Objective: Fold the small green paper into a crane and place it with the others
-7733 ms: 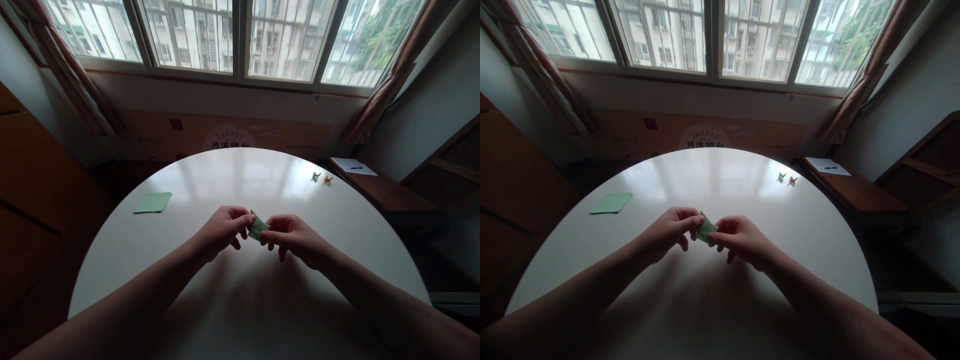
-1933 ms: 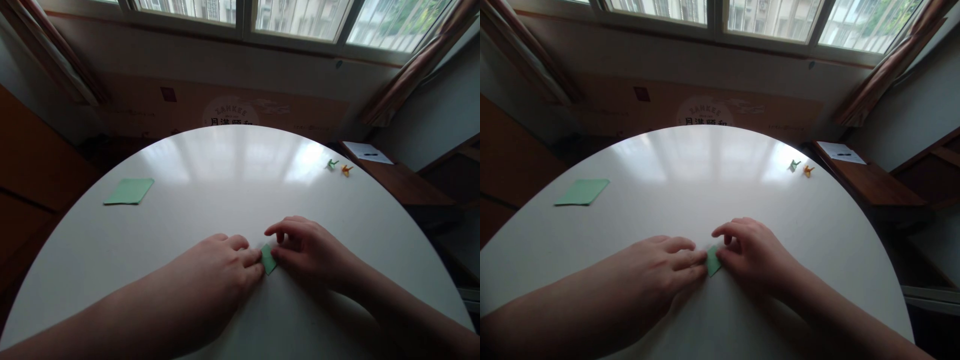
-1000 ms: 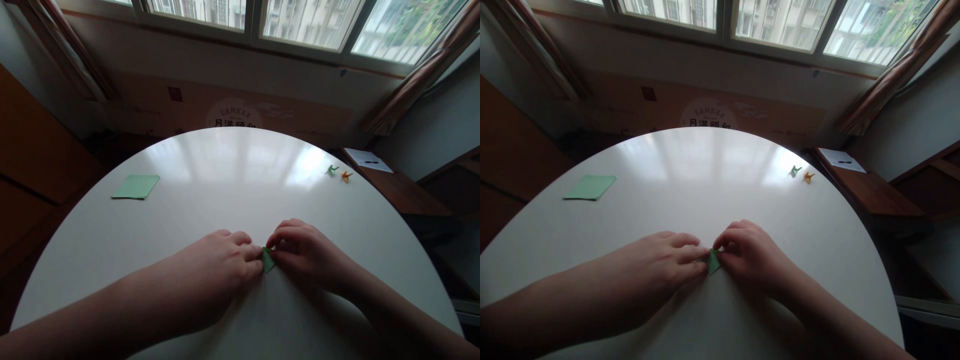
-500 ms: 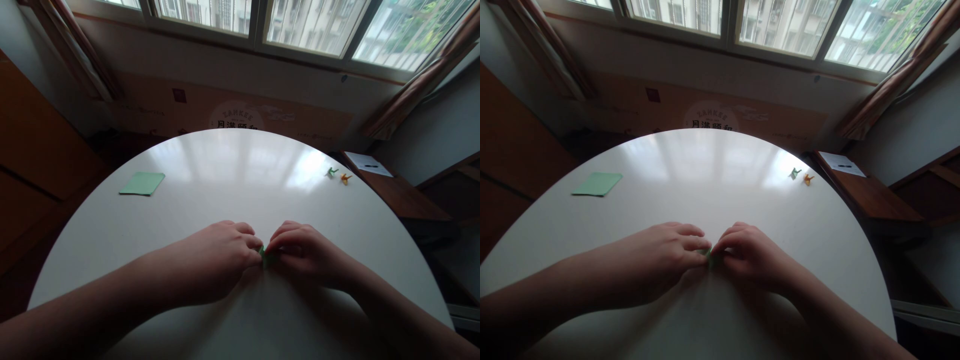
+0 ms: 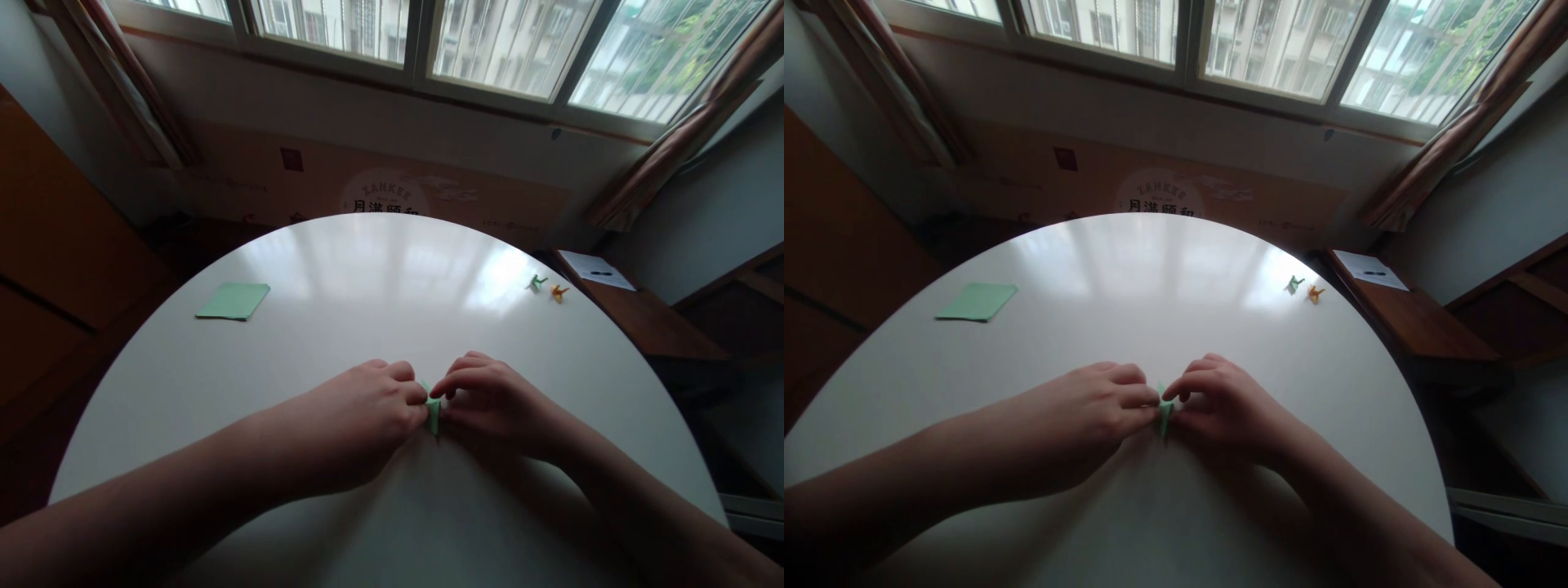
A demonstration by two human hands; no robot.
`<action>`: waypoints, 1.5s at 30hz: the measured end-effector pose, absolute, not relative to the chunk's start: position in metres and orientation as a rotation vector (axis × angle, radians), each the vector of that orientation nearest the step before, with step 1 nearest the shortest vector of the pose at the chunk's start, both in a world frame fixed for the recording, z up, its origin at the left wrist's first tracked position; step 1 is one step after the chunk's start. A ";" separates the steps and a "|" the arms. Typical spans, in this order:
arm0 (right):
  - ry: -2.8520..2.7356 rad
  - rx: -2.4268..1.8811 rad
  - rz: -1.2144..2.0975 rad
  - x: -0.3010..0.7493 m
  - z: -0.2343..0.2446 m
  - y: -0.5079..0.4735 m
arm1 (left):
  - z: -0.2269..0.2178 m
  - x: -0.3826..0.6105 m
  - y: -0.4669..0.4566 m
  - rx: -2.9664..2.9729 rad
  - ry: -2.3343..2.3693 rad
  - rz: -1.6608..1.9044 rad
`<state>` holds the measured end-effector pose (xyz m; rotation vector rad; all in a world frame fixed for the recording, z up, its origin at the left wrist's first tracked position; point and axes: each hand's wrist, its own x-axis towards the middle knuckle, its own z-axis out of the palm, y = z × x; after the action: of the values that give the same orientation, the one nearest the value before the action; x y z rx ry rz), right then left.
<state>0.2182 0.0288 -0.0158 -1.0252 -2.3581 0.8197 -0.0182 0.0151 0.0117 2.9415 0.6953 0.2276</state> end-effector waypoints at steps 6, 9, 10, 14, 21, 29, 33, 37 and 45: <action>-2.474 -0.920 0.853 0.227 -0.009 0.033 | 0.011 -0.019 0.022 2.877 0.596 0.270; -2.516 -0.890 0.870 0.230 -0.010 0.034 | 0.012 -0.017 0.023 2.895 0.584 0.245; -2.523 -0.885 0.872 0.230 -0.010 0.034 | 0.014 -0.017 0.022 2.902 0.584 0.228; -2.526 -0.863 0.863 0.229 -0.009 0.033 | 0.020 -0.015 0.018 2.870 0.582 0.113; -2.555 -0.857 0.854 0.233 -0.008 0.037 | 0.018 -0.016 0.019 2.823 0.555 0.132; -2.569 -0.904 0.910 0.232 -0.009 0.040 | 0.014 -0.015 0.020 2.835 0.522 0.182; -2.526 -1.034 0.905 0.227 -0.008 0.038 | 0.014 -0.015 0.022 2.831 0.517 0.184; -2.469 -1.138 0.918 0.224 -0.010 0.036 | 0.012 -0.015 0.024 2.809 0.495 0.193; -2.420 -1.247 0.949 0.220 -0.008 0.033 | 0.010 -0.014 0.025 2.781 0.495 0.193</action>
<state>0.2197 0.0325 -0.0084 -1.2473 -2.4205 0.9489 -0.0138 0.0255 0.0104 2.7810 0.4948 0.1928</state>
